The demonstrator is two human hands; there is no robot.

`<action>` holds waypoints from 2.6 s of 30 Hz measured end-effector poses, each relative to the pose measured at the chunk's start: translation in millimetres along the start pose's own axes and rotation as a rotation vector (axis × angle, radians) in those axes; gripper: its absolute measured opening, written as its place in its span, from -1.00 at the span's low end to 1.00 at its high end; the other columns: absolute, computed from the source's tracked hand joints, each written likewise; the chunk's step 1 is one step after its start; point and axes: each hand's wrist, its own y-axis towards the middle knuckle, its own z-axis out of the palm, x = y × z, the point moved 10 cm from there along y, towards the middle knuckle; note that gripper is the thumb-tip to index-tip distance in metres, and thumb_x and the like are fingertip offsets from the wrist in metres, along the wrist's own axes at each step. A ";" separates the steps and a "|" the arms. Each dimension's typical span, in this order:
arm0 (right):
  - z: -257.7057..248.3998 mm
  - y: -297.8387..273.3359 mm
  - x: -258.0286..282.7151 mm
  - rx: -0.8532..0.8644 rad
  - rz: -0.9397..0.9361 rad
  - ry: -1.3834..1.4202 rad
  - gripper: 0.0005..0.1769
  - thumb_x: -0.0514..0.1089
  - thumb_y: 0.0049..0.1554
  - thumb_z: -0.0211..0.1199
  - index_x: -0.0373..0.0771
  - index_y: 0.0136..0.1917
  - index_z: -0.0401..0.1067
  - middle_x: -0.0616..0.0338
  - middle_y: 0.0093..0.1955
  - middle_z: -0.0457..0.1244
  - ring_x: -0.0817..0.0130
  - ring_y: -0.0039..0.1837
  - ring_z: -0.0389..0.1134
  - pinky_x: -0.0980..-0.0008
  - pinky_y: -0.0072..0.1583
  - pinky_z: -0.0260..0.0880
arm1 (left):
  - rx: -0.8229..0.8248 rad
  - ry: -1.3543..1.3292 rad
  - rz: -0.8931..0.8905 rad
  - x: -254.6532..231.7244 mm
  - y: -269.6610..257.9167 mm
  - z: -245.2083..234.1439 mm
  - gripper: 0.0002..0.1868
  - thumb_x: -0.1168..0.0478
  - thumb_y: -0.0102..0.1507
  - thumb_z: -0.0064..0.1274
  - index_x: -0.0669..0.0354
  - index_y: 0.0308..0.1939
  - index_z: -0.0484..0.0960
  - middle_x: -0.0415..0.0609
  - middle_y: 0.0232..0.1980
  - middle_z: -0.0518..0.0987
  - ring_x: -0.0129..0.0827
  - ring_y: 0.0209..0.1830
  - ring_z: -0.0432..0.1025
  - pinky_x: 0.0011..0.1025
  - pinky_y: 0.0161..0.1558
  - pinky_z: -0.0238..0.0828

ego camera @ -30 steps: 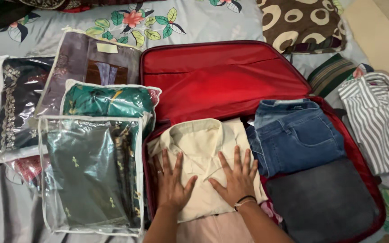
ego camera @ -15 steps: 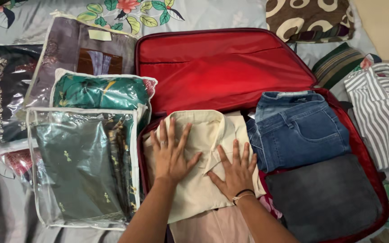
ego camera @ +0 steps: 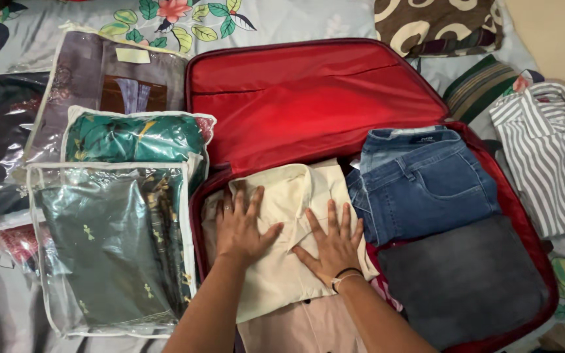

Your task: The person packs jeans, shirts, and organized garment bags into a red suitcase on a bed.

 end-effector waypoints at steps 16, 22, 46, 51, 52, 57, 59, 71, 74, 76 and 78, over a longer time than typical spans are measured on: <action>-12.7 -6.8 -1.5 -0.025 -0.049 0.050 0.04 0.60 0.06 0.06 0.12 0.63 -0.05 -0.14 0.70 -0.43 -0.23 0.67 -0.57 -0.44 0.48 -0.54 | 0.309 0.234 0.230 -98.1 56.5 50.4 0.02 -0.39 0.16 0.02 -0.21 0.60 0.01 0.00 0.66 -0.07 -0.13 0.65 -0.19 0.15 0.53 -0.33; -23.1 -25.3 -2.2 0.015 -0.089 0.130 -0.02 0.50 0.12 0.05 0.05 0.64 -0.02 -0.17 0.69 -0.36 -0.18 0.67 -0.46 -0.24 0.52 -0.47 | 0.060 0.041 0.243 -103.1 30.4 20.5 -0.04 -0.30 0.20 0.04 -0.22 0.61 0.05 0.03 0.65 -0.02 -0.03 0.67 -0.17 0.28 0.48 -0.25; -32.2 -129.2 -1.7 0.008 -0.039 0.105 0.38 0.55 -0.09 0.32 0.00 0.67 -0.36 -0.23 0.70 -0.56 -0.24 0.66 -0.64 -0.30 0.51 -0.58 | 0.158 0.243 0.202 -38.1 -156.6 12.6 0.17 -0.60 0.18 -0.21 -0.15 0.64 -0.30 0.12 0.70 -0.33 0.10 0.62 -0.47 0.30 0.47 -0.60; -11.9 -147.3 32.8 0.339 -0.016 0.018 0.70 0.66 -0.38 0.51 0.12 0.67 -0.48 -0.21 0.69 -0.66 -0.32 0.66 -0.74 -0.39 0.53 -0.66 | 0.441 0.456 0.168 -22.9 -198.6 0.0 0.41 -0.67 -0.02 0.04 -0.21 0.63 -0.37 0.12 0.70 -0.39 0.10 0.69 -0.54 0.41 0.44 -0.70; -11.8 -147.6 35.3 0.333 -0.017 0.012 0.72 0.66 -0.39 0.52 0.12 0.67 -0.49 -0.19 0.69 -0.66 -0.31 0.66 -0.74 -0.40 0.52 -0.66 | 0.502 0.506 0.105 -15.5 -201.9 -0.9 0.47 -0.69 -0.05 0.08 -0.20 0.64 -0.40 0.16 0.70 -0.42 0.14 0.69 -0.57 0.42 0.42 -0.72; -6.2 -143.6 40.6 0.332 0.020 -0.039 0.77 0.67 -0.42 0.51 0.13 0.66 -0.54 -0.11 0.71 -0.65 -0.25 0.68 -0.74 -0.41 0.53 -0.63 | 0.635 0.687 0.018 -30.2 -192.6 -1.6 0.59 -0.64 -0.08 0.23 -0.14 0.67 -0.47 0.21 0.70 -0.46 0.26 0.65 -0.54 0.43 0.36 -0.76; -0.3 -142.8 38.1 0.398 0.028 -0.056 0.77 0.66 -0.41 0.53 0.14 0.67 -0.55 -0.12 0.71 -0.65 -0.26 0.67 -0.73 -0.39 0.52 -0.62 | 0.630 0.646 0.047 -34.5 -187.8 -1.0 0.54 -0.60 -0.06 0.26 -0.08 0.66 -0.37 0.24 0.67 -0.34 0.25 0.63 -0.44 0.43 0.34 -0.72; 18.2 -86.1 22.1 0.467 0.371 0.129 0.68 0.75 -0.37 0.37 0.22 0.70 -0.52 -0.11 0.72 -0.43 -0.34 0.68 -0.50 -0.34 0.54 -0.48 | -0.271 -0.052 -0.573 212.9 -104.7 -51.6 0.10 -0.34 0.03 0.29 0.08 0.48 0.20 0.25 0.48 0.23 0.13 0.47 0.14 0.31 0.34 0.01; 30.0 -82.6 25.0 0.478 0.397 0.064 0.68 0.79 -0.33 0.32 0.17 0.69 -0.57 -0.12 0.72 -0.50 -0.37 0.68 -0.59 -0.39 0.52 -0.55 | -0.004 -0.081 -0.606 234.2 -94.8 -16.6 0.37 -0.41 -0.02 0.30 -0.14 0.65 -0.18 0.17 0.66 -0.21 0.21 0.63 -0.20 0.32 0.44 -0.09; 37.7 -81.6 24.8 0.499 0.414 0.047 0.69 0.81 -0.33 0.32 0.16 0.68 -0.58 -0.12 0.72 -0.52 -0.37 0.67 -0.63 -0.39 0.52 -0.58 | 0.003 -0.089 -0.632 232.9 -80.9 -4.8 0.42 -0.46 -0.01 0.28 -0.08 0.64 -0.28 0.23 0.65 -0.34 0.28 0.62 -0.27 0.32 0.42 -0.07; 38.3 -77.9 20.2 0.507 0.434 0.053 0.71 0.79 -0.36 0.33 0.17 0.69 -0.58 -0.10 0.72 -0.51 -0.35 0.68 -0.63 -0.38 0.53 -0.58 | -0.009 -0.098 -0.641 227.4 -77.0 7.7 0.39 -0.46 0.04 0.23 -0.05 0.64 -0.31 0.28 0.64 -0.39 0.34 0.61 -0.29 0.28 0.37 0.02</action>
